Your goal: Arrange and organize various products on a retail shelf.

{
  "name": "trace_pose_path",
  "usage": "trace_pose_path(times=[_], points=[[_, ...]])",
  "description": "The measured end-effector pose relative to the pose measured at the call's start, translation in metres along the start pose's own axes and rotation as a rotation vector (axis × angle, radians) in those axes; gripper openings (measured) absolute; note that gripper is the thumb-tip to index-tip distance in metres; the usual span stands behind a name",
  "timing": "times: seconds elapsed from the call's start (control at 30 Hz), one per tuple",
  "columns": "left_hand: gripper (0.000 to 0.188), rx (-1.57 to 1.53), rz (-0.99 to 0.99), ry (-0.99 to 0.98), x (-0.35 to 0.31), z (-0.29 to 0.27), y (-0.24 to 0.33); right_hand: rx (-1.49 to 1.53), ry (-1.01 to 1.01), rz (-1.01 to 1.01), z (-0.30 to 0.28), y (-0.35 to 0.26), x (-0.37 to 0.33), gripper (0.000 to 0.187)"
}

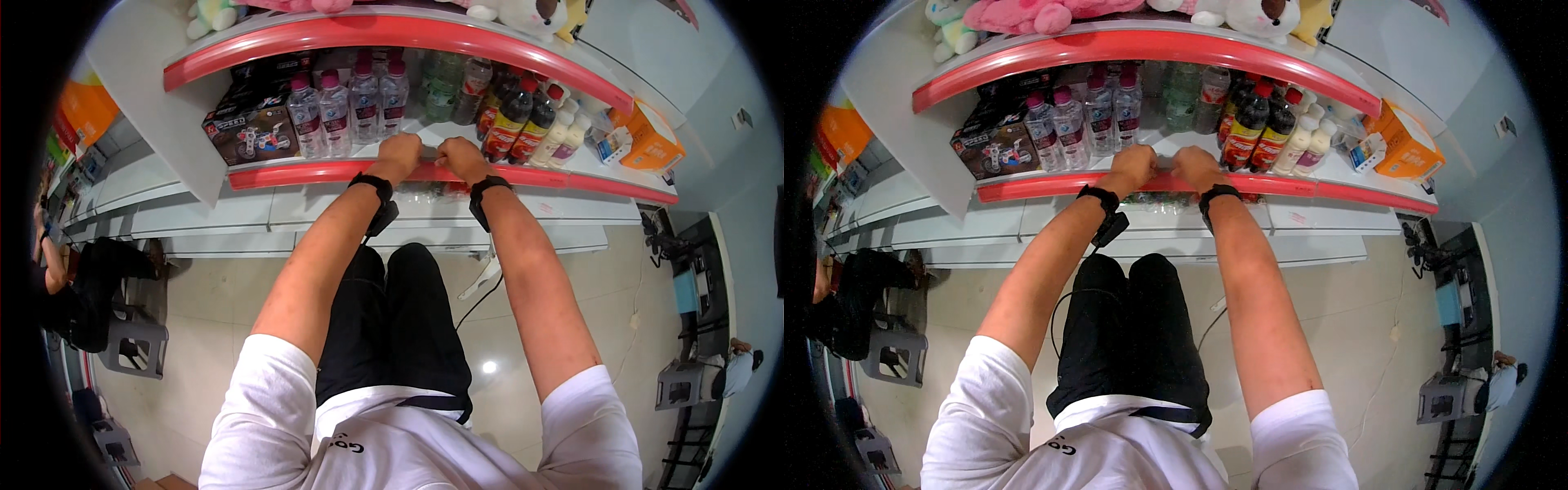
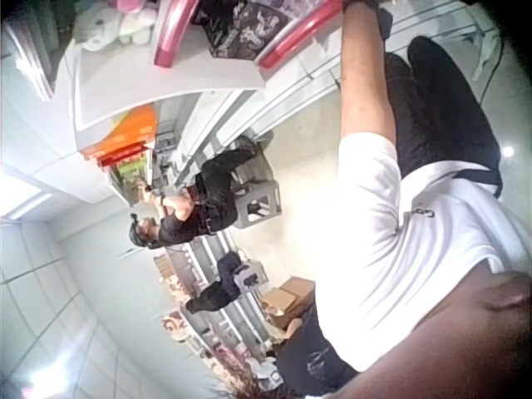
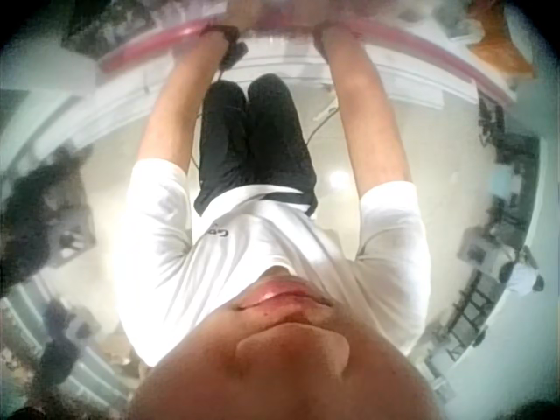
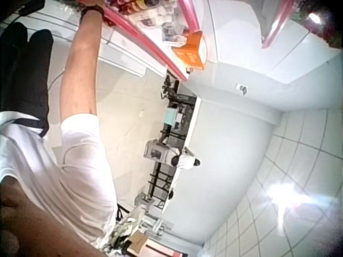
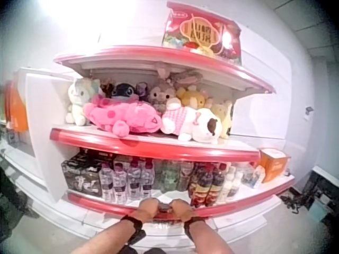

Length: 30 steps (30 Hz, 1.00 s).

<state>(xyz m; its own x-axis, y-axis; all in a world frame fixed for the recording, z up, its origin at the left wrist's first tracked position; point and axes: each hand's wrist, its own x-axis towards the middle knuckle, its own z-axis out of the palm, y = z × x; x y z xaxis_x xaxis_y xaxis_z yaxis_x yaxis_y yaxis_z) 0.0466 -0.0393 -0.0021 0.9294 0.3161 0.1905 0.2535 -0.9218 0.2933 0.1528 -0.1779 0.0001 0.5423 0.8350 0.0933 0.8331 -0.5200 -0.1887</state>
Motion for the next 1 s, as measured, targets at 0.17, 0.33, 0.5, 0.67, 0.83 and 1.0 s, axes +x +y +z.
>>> trace_pose_path(times=[0.17,0.33,0.5,0.67,0.83,1.0], points=[[0.013,0.005,-0.013,0.045,0.007,0.01,-0.01,-0.022,-0.077,0.051,-0.004,-0.014,-0.001,0.019],[0.008,0.037,-0.009,0.117,-0.014,0.012,0.002,0.006,0.241,-0.154,0.017,0.002,-0.013,0.012],[0.011,0.09,0.178,0.259,-0.02,0.024,-0.004,-0.022,0.148,-0.067,0.019,-0.006,-0.018,0.014],[0.015,0.145,0.204,0.2,-0.015,0.015,0.0,-0.205,0.253,-0.166,0.025,-0.003,-0.015,0.011],[0.017,0.174,0.225,0.182,-0.015,0.014,0.001,-0.187,0.257,-0.204,0.018,-0.003,-0.017,0.011],[0.02,0.149,0.16,0.164,-0.01,0.019,-0.004,-0.181,0.196,-0.193,0.016,-0.004,-0.012,0.012]])
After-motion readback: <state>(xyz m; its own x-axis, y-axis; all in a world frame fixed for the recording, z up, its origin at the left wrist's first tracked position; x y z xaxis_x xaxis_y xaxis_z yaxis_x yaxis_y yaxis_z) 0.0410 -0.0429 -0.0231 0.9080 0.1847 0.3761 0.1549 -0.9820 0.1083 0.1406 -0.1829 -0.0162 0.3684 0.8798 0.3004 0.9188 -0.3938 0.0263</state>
